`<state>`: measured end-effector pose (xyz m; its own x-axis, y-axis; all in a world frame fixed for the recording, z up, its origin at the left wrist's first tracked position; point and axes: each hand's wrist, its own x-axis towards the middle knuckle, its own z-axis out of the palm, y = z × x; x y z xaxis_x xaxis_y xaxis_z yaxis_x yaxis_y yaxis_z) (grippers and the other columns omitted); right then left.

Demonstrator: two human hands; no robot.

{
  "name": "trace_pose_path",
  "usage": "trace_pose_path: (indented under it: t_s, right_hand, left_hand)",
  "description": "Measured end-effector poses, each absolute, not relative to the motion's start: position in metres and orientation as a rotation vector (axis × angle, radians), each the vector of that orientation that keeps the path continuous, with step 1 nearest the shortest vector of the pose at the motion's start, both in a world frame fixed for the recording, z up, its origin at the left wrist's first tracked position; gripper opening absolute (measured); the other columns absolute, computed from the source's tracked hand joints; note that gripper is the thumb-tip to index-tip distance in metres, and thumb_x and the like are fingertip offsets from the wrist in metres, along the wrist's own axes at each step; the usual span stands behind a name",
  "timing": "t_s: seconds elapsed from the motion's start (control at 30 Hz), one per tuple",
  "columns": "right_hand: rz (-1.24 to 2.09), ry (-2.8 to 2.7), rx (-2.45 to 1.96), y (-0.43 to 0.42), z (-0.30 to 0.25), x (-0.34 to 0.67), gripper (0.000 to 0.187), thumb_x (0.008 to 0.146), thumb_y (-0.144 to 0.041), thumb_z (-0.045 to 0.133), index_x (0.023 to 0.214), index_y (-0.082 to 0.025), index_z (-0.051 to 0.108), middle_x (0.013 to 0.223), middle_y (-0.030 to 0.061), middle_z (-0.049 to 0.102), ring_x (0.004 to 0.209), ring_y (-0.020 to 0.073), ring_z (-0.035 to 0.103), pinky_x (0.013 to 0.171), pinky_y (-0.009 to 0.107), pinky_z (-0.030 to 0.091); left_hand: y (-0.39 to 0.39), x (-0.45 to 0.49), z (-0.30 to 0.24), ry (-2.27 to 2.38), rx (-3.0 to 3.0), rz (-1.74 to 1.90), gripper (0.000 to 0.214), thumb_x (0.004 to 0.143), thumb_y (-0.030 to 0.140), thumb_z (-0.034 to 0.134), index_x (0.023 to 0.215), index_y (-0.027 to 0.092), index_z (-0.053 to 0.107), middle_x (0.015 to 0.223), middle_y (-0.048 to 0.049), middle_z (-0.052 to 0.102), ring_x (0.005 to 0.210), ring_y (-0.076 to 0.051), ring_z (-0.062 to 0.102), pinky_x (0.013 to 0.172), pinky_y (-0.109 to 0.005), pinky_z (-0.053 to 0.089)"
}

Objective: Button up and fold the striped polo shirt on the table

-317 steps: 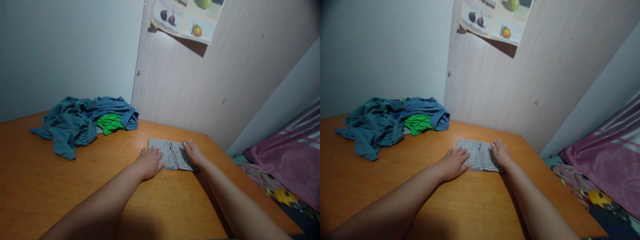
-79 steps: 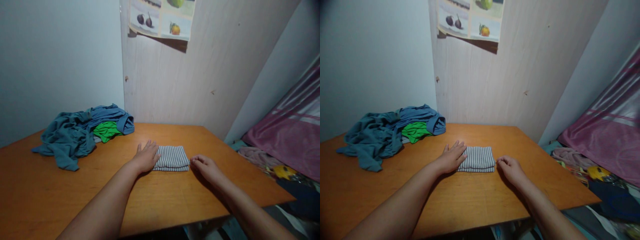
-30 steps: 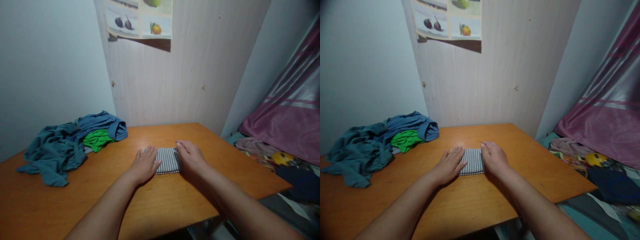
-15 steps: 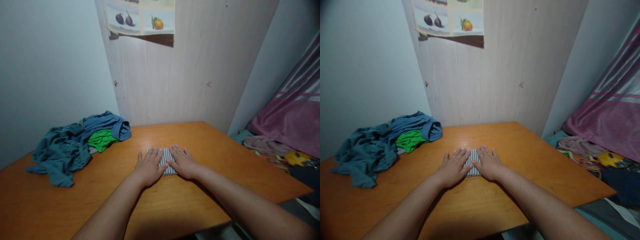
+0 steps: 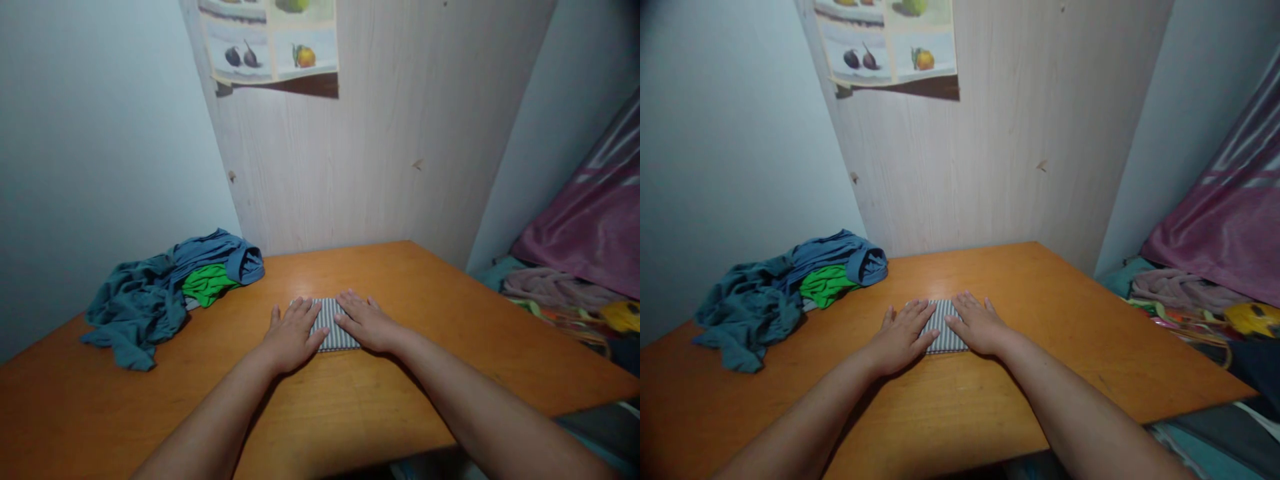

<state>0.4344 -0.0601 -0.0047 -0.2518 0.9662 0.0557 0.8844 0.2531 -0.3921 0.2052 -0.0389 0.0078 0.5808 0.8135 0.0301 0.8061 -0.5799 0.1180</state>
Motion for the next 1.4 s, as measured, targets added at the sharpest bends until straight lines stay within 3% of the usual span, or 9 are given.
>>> trace_pose_path:
  t_s: [0.1,0.2,0.27,0.53,0.7,0.83,1.1,1.2,1.4]
  right_hand:
    - [0.264,-2.053,-1.78,-0.048,-0.003,0.454,0.066,0.103,-0.055,0.022,0.148,-0.015,0.047,0.157,0.0123,0.04,0.147,0.0278,0.031,0.118,0.049,0.023]
    - [0.093,-1.854,-1.896,-0.038,0.003,0.469,0.057,0.105,-0.044,0.02,0.124,-0.017,0.066,0.132,0.013,0.065,0.124,0.0242,0.057,0.103,0.036,0.04]
    - [0.046,-1.79,-1.941,-0.035,0.006,0.473,0.057,0.105,-0.041,0.019,0.112,-0.017,0.07,0.118,0.0137,0.071,0.11,0.024,0.064,0.093,0.033,0.044]
    - [0.024,-1.682,-2.005,-0.034,0.008,0.469,0.054,0.104,-0.039,0.022,0.105,-0.016,0.071,0.11,0.0152,0.072,0.101,0.0265,0.066,0.082,0.035,0.045]
    - [0.084,-1.635,-2.017,-0.033,0.009,0.468,0.05,0.102,-0.038,0.026,0.105,-0.018,0.072,0.11,0.0149,0.073,0.1,0.0256,0.066,0.082,0.034,0.045]
    - [0.155,-1.578,-2.016,-0.029,0.008,0.473,0.048,0.101,-0.035,0.028,0.106,-0.018,0.073,0.11,0.0158,0.073,0.1,0.0267,0.067,0.081,0.035,0.047]
    - [0.363,-1.622,-1.856,-0.02,-0.006,0.484,0.031,0.086,-0.029,0.057,0.112,-0.028,0.075,0.115,0.0028,0.075,0.106,0.0203,0.067,0.087,0.027,0.047]
    - [0.415,-1.687,-1.782,-0.021,-0.008,0.482,0.028,0.08,-0.029,0.065,0.106,-0.03,0.077,0.108,0.0001,0.077,0.103,0.0204,0.067,0.086,0.027,0.048]
    - [0.482,-1.709,-1.708,-0.021,-0.011,0.48,0.023,0.085,-0.038,0.065,0.101,-0.03,0.079,0.1,-0.0012,0.078,0.095,0.0194,0.069,0.087,0.029,0.049]
  left_hand:
    - [-0.039,0.206,0.011,1.41,2.703,0.082,0.076,0.095,0.071,0.02,0.158,0.029,0.025,0.166,-0.007,0.019,0.153,-0.033,0.012,0.116,-0.071,0.008]
    - [-0.038,0.205,0.015,1.428,2.689,0.044,0.077,0.095,0.071,0.021,0.158,0.028,0.025,0.166,-0.0073,0.019,0.153,-0.033,0.013,0.116,-0.07,0.009]
    - [-0.037,0.205,0.018,1.429,2.689,0.012,0.076,0.095,0.071,0.022,0.158,0.028,0.025,0.165,-0.008,0.02,0.153,-0.033,0.014,0.116,-0.071,0.008]
    - [-0.024,0.222,0.045,1.363,2.792,0.161,0.064,0.099,0.064,0.023,0.144,0.027,0.049,0.152,-0.0101,0.049,0.143,-0.032,0.04,0.115,-0.072,-0.003]
    - [-0.02,0.24,0.037,1.247,2.856,0.181,0.066,0.101,0.061,0.02,0.153,0.026,0.038,0.162,-0.007,0.032,0.152,-0.028,0.022,0.121,-0.062,0.011]
    - [-0.022,0.243,0.023,1.206,2.878,0.068,0.068,0.099,0.065,0.021,0.157,0.029,0.029,0.165,-0.005,0.023,0.153,-0.027,0.018,0.121,-0.057,0.016]
    - [-0.021,0.238,0.014,1.212,2.946,0.06,0.072,0.098,0.068,0.023,0.158,0.029,0.025,0.165,-0.0049,0.022,0.152,-0.027,0.022,0.121,-0.054,0.018]
    - [-0.02,0.238,0.01,1.209,2.961,0.081,0.073,0.097,0.069,0.024,0.159,0.03,0.025,0.165,-0.0053,0.022,0.152,-0.027,0.023,0.121,-0.054,0.017]
    - [-0.024,0.24,0.01,1.21,2.943,0.094,0.075,0.096,0.071,0.024,0.159,0.03,0.022,0.165,-0.0066,0.021,0.152,-0.028,0.022,0.121,-0.055,0.016]
